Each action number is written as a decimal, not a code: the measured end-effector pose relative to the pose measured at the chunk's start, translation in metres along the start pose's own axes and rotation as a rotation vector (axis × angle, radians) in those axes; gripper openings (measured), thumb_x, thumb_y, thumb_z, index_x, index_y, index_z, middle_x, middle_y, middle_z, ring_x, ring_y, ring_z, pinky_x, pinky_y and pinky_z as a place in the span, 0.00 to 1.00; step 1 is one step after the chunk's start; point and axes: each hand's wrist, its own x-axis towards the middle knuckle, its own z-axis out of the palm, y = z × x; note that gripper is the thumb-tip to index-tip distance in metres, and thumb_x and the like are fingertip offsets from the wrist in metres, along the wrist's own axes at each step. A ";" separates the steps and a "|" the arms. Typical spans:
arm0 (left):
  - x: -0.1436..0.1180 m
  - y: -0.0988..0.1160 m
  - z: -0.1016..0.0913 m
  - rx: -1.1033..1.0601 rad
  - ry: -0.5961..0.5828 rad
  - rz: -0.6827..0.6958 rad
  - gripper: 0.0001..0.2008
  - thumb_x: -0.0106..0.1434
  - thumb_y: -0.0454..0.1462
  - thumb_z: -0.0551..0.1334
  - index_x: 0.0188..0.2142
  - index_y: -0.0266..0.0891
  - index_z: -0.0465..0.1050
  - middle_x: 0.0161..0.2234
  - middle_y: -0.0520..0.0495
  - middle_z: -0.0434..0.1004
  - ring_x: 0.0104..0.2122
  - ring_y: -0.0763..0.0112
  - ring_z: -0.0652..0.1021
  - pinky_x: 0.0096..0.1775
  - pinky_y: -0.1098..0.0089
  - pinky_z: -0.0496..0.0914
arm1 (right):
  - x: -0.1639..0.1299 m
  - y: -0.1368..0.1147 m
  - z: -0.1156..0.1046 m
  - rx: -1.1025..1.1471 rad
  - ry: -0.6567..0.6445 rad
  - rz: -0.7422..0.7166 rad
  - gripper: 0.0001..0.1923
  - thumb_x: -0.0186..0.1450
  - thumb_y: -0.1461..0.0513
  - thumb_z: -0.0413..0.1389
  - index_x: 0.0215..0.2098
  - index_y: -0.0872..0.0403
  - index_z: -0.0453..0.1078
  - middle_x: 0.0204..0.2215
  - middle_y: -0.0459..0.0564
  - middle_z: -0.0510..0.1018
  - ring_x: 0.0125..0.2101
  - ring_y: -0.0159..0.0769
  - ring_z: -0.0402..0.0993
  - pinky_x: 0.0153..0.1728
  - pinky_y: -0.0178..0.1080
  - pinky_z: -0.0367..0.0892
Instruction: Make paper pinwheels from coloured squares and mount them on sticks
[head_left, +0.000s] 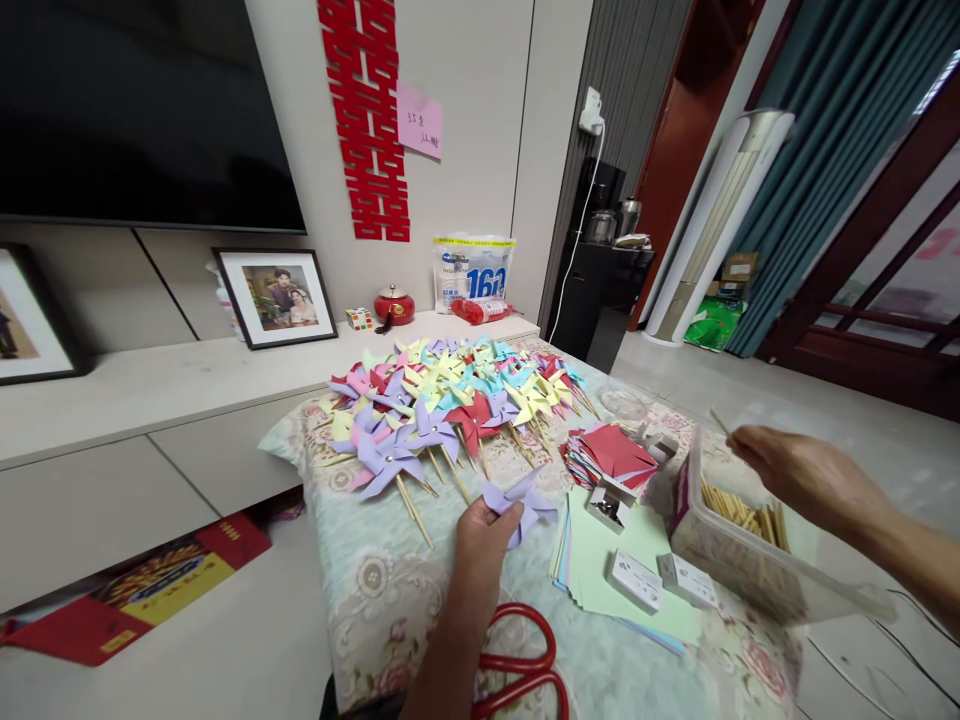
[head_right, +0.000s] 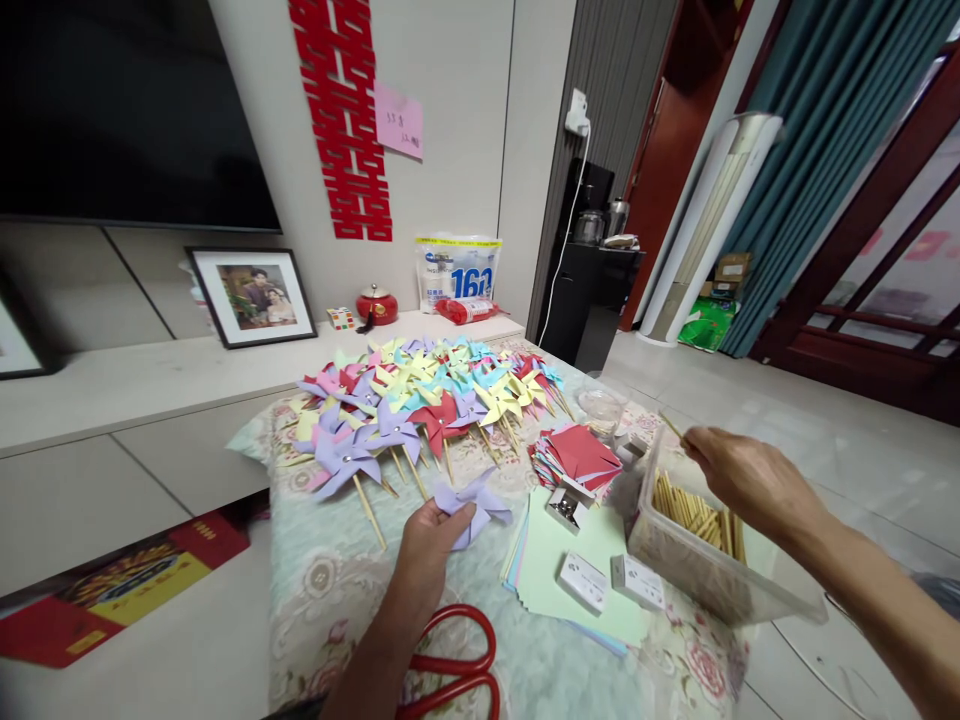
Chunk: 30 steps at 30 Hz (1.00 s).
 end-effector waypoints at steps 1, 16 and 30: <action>-0.001 0.001 0.001 -0.019 -0.022 0.006 0.16 0.43 0.36 0.76 0.34 0.35 0.81 0.28 0.46 0.85 0.29 0.65 0.81 0.37 0.68 0.73 | -0.001 -0.018 -0.007 0.057 0.027 -0.013 0.03 0.61 0.61 0.57 0.29 0.49 0.71 0.26 0.51 0.76 0.21 0.37 0.67 0.26 0.41 0.53; -0.003 0.016 0.001 -0.242 -0.123 0.174 0.14 0.49 0.37 0.75 0.35 0.37 0.78 0.35 0.47 0.84 0.38 0.65 0.81 0.45 0.65 0.72 | -0.028 -0.226 0.121 1.120 -0.580 -0.008 0.05 0.53 0.63 0.58 0.24 0.54 0.65 0.18 0.40 0.67 0.22 0.29 0.62 0.23 0.32 0.56; -0.006 0.008 0.005 0.106 -0.032 0.229 0.10 0.48 0.35 0.72 0.33 0.37 0.79 0.31 0.48 0.84 0.32 0.67 0.80 0.37 0.69 0.72 | -0.027 -0.193 0.113 1.438 -0.486 0.038 0.18 0.53 0.53 0.70 0.34 0.55 0.74 0.31 0.47 0.78 0.33 0.37 0.74 0.38 0.39 0.68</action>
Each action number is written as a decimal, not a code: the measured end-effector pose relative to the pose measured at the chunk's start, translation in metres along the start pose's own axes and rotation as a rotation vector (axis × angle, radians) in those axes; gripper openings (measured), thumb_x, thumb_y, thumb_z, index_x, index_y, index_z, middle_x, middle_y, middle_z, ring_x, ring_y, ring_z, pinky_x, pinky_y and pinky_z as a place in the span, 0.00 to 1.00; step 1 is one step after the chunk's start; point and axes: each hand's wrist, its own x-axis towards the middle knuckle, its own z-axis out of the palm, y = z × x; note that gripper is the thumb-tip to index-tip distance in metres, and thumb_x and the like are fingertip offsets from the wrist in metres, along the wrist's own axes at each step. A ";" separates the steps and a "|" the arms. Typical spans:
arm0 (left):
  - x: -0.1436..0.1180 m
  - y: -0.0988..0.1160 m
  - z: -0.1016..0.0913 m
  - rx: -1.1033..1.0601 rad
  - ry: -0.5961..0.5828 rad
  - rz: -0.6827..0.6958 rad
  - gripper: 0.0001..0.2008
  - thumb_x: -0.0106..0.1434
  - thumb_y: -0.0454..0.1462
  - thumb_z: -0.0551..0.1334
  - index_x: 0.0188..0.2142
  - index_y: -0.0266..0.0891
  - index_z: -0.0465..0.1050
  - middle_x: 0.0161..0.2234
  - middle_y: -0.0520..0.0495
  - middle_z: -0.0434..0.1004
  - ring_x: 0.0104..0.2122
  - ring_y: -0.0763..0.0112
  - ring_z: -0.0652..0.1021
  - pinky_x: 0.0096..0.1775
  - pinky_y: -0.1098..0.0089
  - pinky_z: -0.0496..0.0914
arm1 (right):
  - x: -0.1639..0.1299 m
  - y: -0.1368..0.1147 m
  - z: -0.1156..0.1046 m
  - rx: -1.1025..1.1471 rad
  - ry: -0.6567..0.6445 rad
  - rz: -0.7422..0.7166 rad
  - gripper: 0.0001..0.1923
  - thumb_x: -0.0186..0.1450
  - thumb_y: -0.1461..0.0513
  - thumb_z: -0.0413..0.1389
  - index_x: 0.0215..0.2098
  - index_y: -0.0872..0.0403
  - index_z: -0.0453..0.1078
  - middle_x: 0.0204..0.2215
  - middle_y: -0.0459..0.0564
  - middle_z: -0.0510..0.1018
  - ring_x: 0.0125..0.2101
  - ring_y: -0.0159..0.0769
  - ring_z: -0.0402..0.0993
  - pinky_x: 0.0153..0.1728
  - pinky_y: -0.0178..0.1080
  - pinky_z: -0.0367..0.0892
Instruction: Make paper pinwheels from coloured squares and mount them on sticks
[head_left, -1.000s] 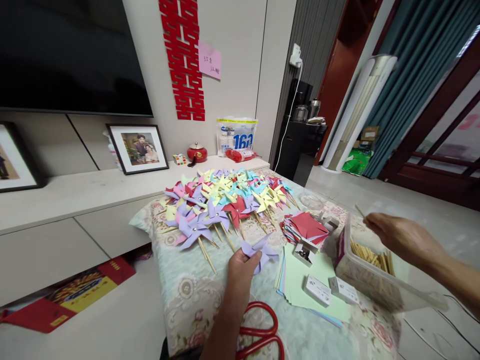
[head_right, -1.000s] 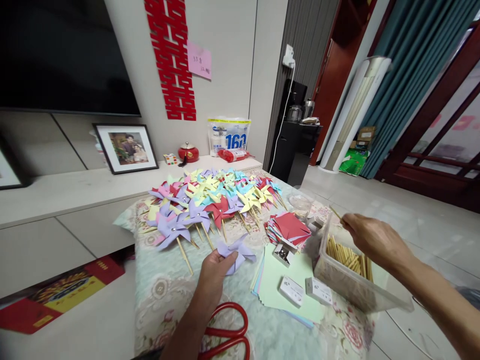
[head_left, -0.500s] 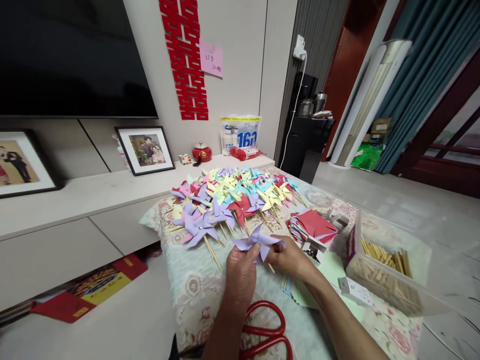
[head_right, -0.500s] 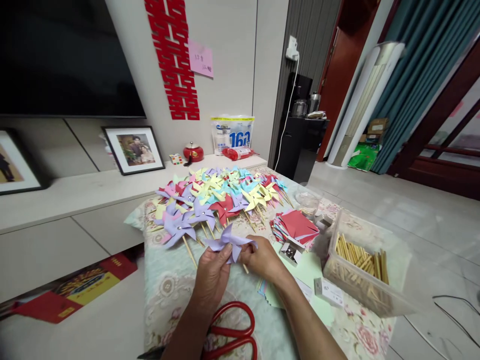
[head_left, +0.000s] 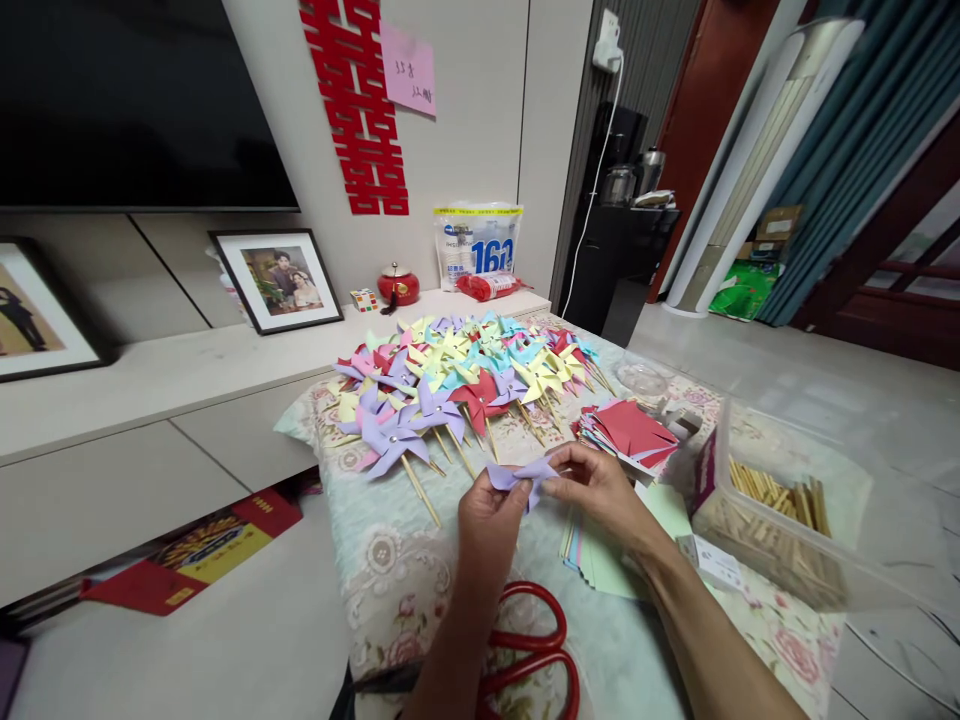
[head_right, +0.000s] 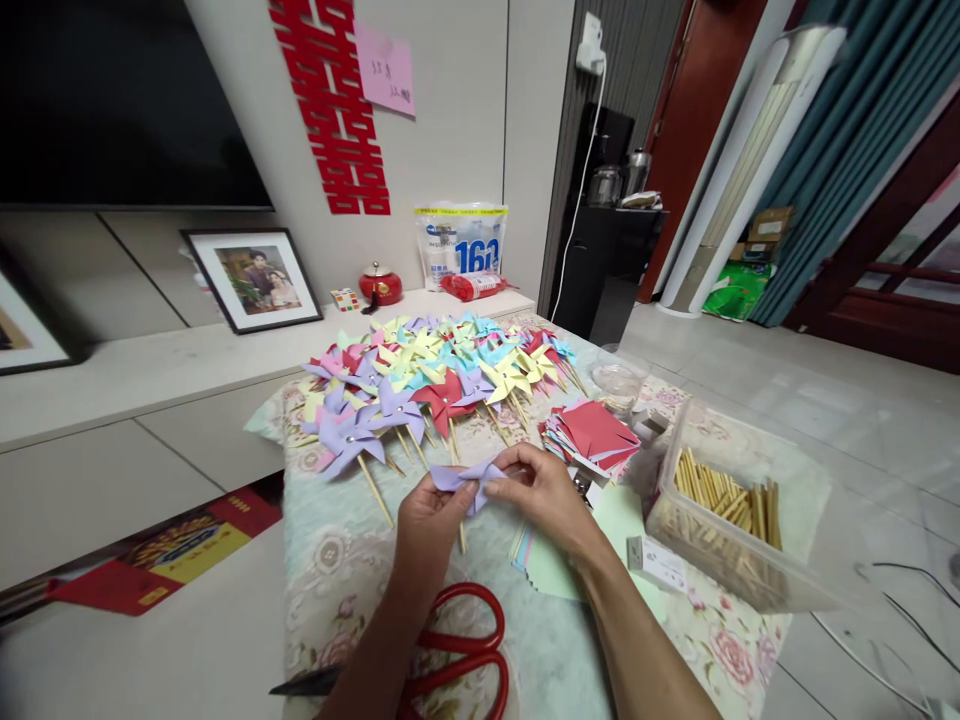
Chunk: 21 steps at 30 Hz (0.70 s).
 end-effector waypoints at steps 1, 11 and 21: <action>0.000 -0.001 -0.001 0.045 -0.019 0.017 0.09 0.49 0.35 0.71 0.32 0.37 0.79 0.29 0.48 0.83 0.31 0.67 0.79 0.36 0.70 0.72 | 0.000 0.000 0.002 -0.016 -0.007 -0.008 0.17 0.53 0.53 0.69 0.32 0.55 0.74 0.29 0.46 0.78 0.32 0.36 0.73 0.36 0.38 0.67; 0.001 -0.013 -0.006 0.233 -0.098 0.080 0.08 0.53 0.32 0.66 0.35 0.39 0.77 0.32 0.47 0.81 0.35 0.64 0.78 0.41 0.68 0.71 | -0.004 -0.005 0.002 -0.302 0.054 -0.238 0.10 0.62 0.55 0.63 0.31 0.53 0.78 0.30 0.49 0.78 0.34 0.39 0.73 0.38 0.40 0.66; -0.002 0.007 -0.001 -0.035 -0.053 -0.010 0.09 0.52 0.32 0.65 0.35 0.37 0.75 0.32 0.45 0.83 0.35 0.65 0.81 0.42 0.67 0.72 | -0.003 -0.002 -0.006 0.034 0.062 -0.100 0.10 0.55 0.56 0.68 0.32 0.52 0.79 0.32 0.48 0.78 0.35 0.39 0.73 0.39 0.40 0.67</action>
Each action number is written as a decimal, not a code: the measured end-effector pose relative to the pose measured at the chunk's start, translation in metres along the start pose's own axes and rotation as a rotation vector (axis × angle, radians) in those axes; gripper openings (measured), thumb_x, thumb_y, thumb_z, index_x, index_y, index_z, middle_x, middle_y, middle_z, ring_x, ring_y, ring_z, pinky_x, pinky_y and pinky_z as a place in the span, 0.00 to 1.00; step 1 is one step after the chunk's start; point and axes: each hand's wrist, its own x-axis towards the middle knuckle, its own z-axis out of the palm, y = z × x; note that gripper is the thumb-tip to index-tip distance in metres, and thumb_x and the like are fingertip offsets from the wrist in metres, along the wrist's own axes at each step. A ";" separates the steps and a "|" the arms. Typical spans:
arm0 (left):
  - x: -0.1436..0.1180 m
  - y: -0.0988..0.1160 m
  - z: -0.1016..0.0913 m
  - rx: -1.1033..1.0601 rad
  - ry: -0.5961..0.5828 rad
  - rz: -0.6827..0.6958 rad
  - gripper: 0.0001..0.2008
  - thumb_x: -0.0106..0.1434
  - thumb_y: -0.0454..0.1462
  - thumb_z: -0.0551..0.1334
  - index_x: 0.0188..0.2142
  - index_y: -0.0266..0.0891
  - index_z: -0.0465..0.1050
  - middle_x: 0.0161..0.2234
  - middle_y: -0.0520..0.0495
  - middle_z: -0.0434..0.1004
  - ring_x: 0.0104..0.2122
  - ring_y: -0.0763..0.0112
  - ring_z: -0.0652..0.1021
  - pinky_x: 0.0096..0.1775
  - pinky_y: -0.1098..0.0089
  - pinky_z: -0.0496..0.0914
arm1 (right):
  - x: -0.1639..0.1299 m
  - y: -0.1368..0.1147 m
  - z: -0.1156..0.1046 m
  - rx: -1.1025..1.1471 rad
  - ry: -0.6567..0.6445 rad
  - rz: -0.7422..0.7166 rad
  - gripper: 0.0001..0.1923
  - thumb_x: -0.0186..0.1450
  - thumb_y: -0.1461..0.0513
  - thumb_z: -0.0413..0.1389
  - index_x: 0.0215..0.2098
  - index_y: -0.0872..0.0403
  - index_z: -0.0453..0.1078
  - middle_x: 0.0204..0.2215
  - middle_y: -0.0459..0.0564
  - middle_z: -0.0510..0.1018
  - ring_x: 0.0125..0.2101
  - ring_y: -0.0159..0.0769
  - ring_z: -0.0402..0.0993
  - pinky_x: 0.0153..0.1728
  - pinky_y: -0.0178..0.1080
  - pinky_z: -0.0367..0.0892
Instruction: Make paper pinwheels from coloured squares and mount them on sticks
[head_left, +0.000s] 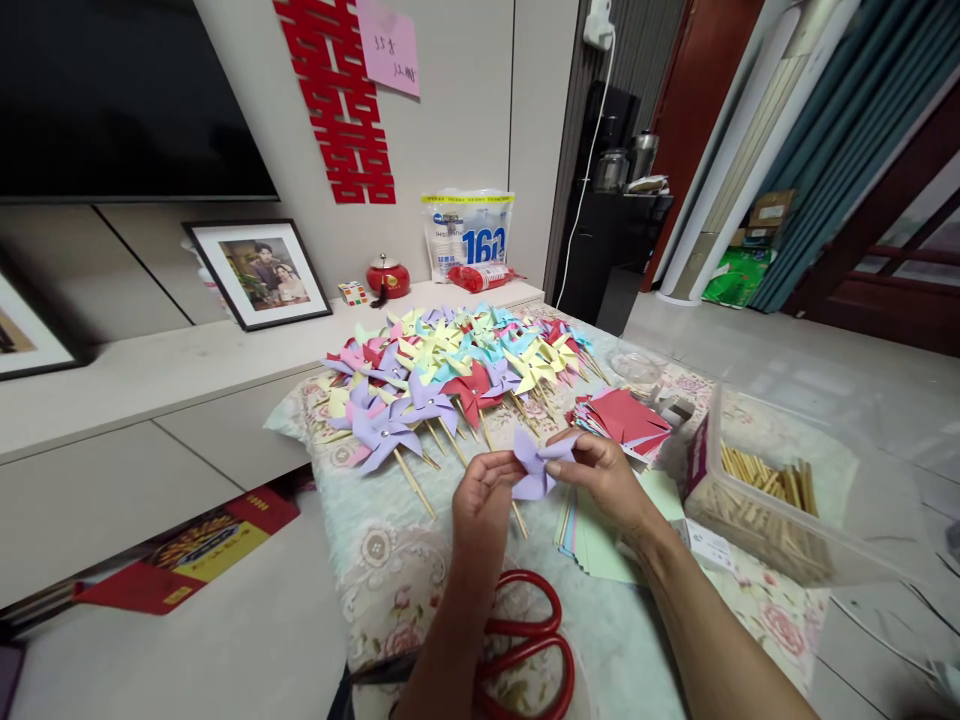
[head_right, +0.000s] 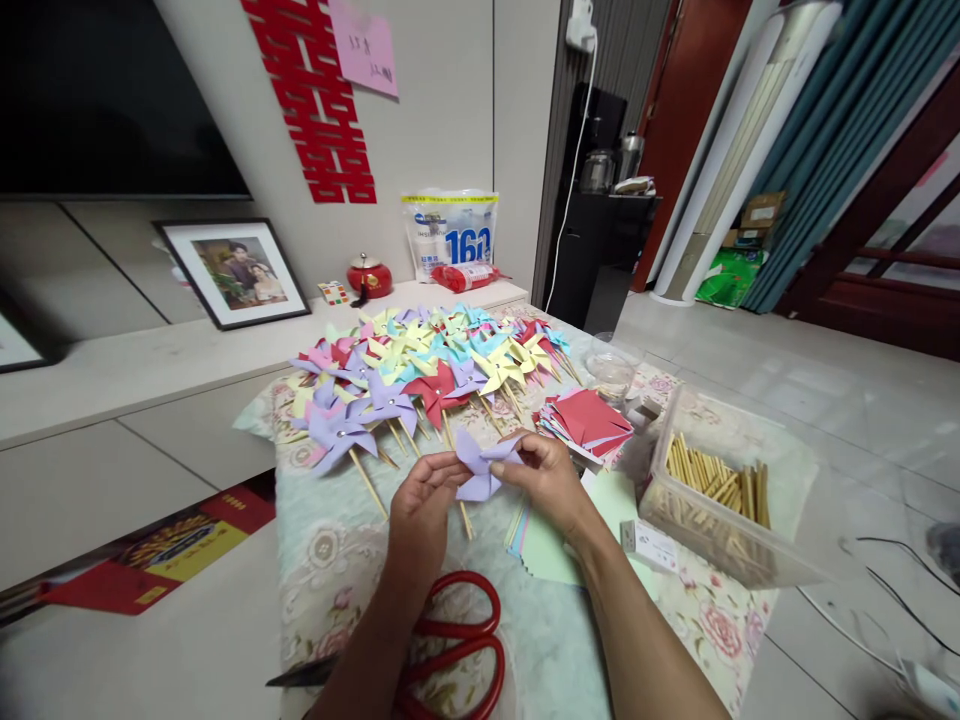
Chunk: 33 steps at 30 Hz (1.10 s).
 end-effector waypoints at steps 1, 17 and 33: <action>0.000 0.003 -0.001 -0.045 0.041 0.008 0.09 0.52 0.33 0.66 0.35 0.37 0.75 0.32 0.45 0.83 0.35 0.65 0.81 0.43 0.66 0.72 | -0.001 0.000 -0.002 0.061 -0.040 0.041 0.10 0.54 0.57 0.69 0.32 0.52 0.79 0.31 0.47 0.77 0.34 0.37 0.72 0.38 0.39 0.67; -0.009 0.017 0.001 -0.326 -0.064 -0.032 0.07 0.57 0.40 0.67 0.32 0.38 0.76 0.29 0.46 0.81 0.34 0.66 0.80 0.50 0.60 0.71 | -0.012 -0.014 0.011 0.052 -0.538 0.242 0.10 0.53 0.60 0.69 0.31 0.56 0.76 0.28 0.44 0.76 0.29 0.31 0.69 0.32 0.33 0.63; -0.002 0.015 -0.002 -0.284 0.081 -0.101 0.19 0.50 0.42 0.74 0.41 0.38 0.80 0.29 0.53 0.75 0.20 0.82 0.71 0.21 0.78 0.62 | -0.012 -0.018 0.005 -0.012 -0.676 0.141 0.08 0.56 0.60 0.68 0.32 0.54 0.78 0.33 0.47 0.79 0.38 0.38 0.74 0.42 0.38 0.68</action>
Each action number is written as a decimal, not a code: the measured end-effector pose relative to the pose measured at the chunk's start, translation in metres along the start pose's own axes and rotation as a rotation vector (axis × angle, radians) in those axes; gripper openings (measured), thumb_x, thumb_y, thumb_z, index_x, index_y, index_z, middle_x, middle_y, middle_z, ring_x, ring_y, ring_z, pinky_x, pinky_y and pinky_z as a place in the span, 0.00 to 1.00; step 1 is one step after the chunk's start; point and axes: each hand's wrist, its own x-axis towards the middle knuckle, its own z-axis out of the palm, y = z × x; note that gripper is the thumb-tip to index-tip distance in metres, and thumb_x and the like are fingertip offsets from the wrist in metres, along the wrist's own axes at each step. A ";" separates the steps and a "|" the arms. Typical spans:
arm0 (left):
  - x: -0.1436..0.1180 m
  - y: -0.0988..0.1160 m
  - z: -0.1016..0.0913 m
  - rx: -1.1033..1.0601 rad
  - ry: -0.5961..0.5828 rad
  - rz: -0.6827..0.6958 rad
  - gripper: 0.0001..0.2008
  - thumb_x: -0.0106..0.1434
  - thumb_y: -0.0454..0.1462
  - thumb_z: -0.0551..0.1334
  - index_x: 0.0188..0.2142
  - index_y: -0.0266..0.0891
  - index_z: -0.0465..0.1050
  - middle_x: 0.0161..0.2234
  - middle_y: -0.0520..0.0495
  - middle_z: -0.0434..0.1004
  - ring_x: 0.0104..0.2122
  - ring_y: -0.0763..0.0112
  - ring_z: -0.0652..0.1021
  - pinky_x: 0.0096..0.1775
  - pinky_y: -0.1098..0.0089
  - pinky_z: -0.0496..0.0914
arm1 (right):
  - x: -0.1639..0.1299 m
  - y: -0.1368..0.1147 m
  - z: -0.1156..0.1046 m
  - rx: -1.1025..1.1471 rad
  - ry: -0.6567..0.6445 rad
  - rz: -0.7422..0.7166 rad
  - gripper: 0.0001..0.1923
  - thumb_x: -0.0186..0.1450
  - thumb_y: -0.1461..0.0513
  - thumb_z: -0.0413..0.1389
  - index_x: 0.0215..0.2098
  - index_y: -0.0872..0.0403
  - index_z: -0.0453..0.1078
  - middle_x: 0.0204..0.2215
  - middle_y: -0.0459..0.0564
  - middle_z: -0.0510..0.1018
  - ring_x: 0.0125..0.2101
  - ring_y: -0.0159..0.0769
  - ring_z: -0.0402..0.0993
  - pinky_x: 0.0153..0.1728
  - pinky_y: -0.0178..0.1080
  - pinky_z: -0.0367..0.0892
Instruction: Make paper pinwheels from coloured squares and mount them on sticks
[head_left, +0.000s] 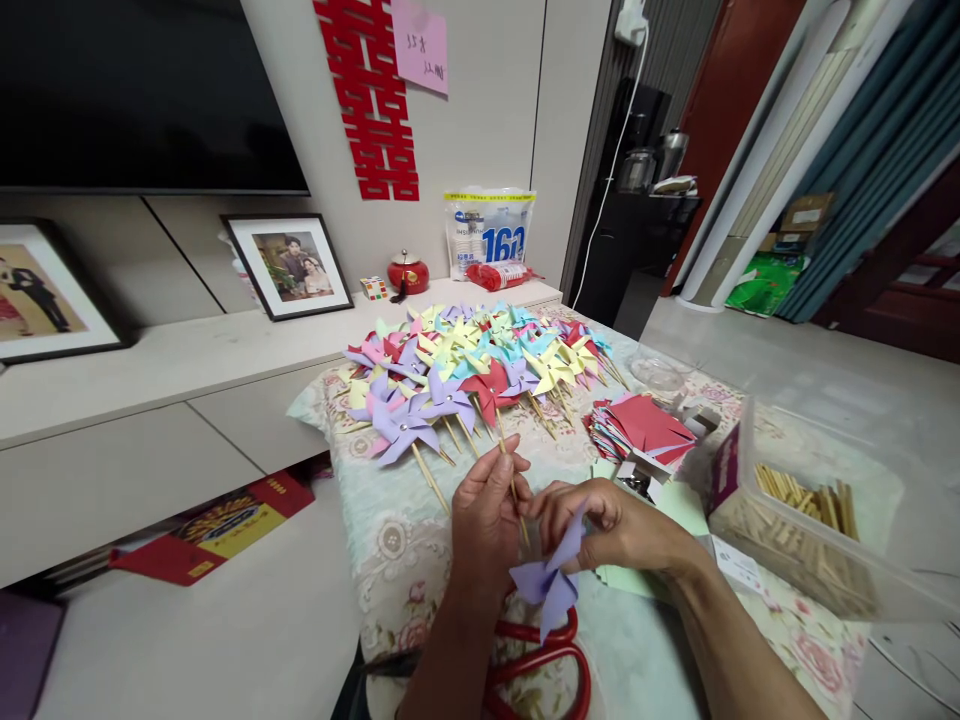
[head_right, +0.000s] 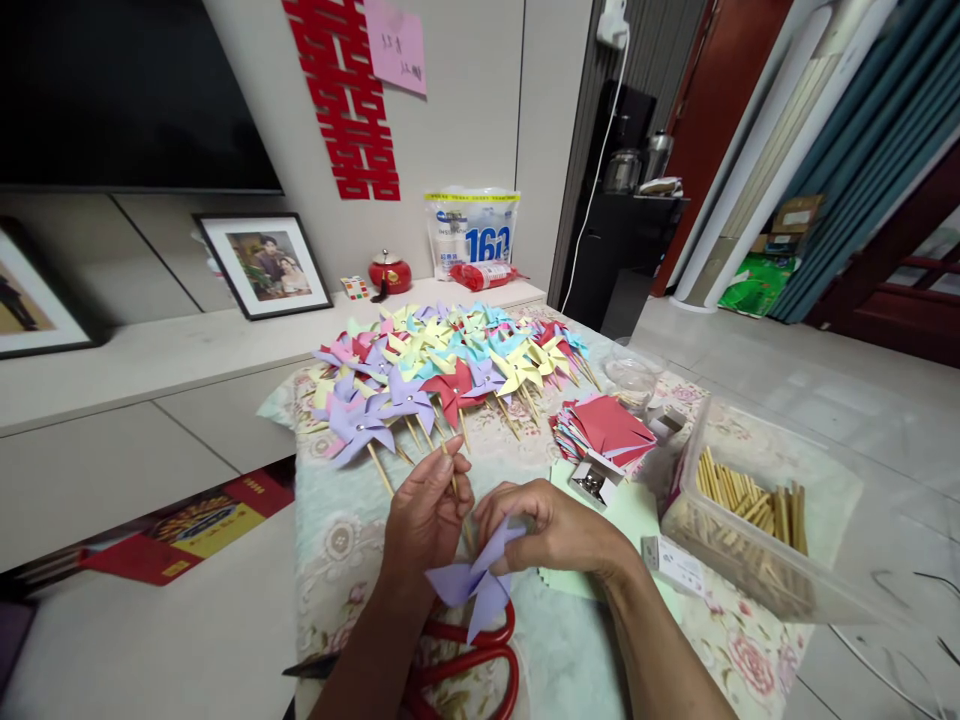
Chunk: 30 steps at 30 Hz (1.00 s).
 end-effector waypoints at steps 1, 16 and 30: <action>-0.001 0.001 0.001 0.018 0.012 0.008 0.19 0.50 0.42 0.73 0.42 0.37 0.81 0.30 0.52 0.74 0.19 0.84 0.69 0.19 0.78 0.59 | -0.002 0.000 -0.002 0.010 0.032 -0.007 0.08 0.56 0.60 0.68 0.32 0.54 0.78 0.33 0.48 0.79 0.38 0.38 0.74 0.41 0.38 0.68; -0.006 -0.001 0.005 0.176 -0.020 0.047 0.12 0.56 0.43 0.69 0.33 0.37 0.74 0.27 0.53 0.75 0.18 0.83 0.66 0.20 0.78 0.55 | -0.007 0.005 -0.001 0.121 0.251 -0.080 0.10 0.58 0.59 0.68 0.32 0.56 0.75 0.30 0.49 0.78 0.31 0.35 0.74 0.33 0.37 0.67; -0.006 -0.004 0.002 0.229 0.008 0.132 0.08 0.55 0.39 0.70 0.30 0.38 0.75 0.26 0.52 0.78 0.20 0.80 0.69 0.22 0.77 0.58 | -0.006 0.008 -0.002 0.112 0.211 -0.059 0.10 0.58 0.59 0.68 0.33 0.56 0.76 0.30 0.48 0.77 0.30 0.34 0.72 0.33 0.37 0.65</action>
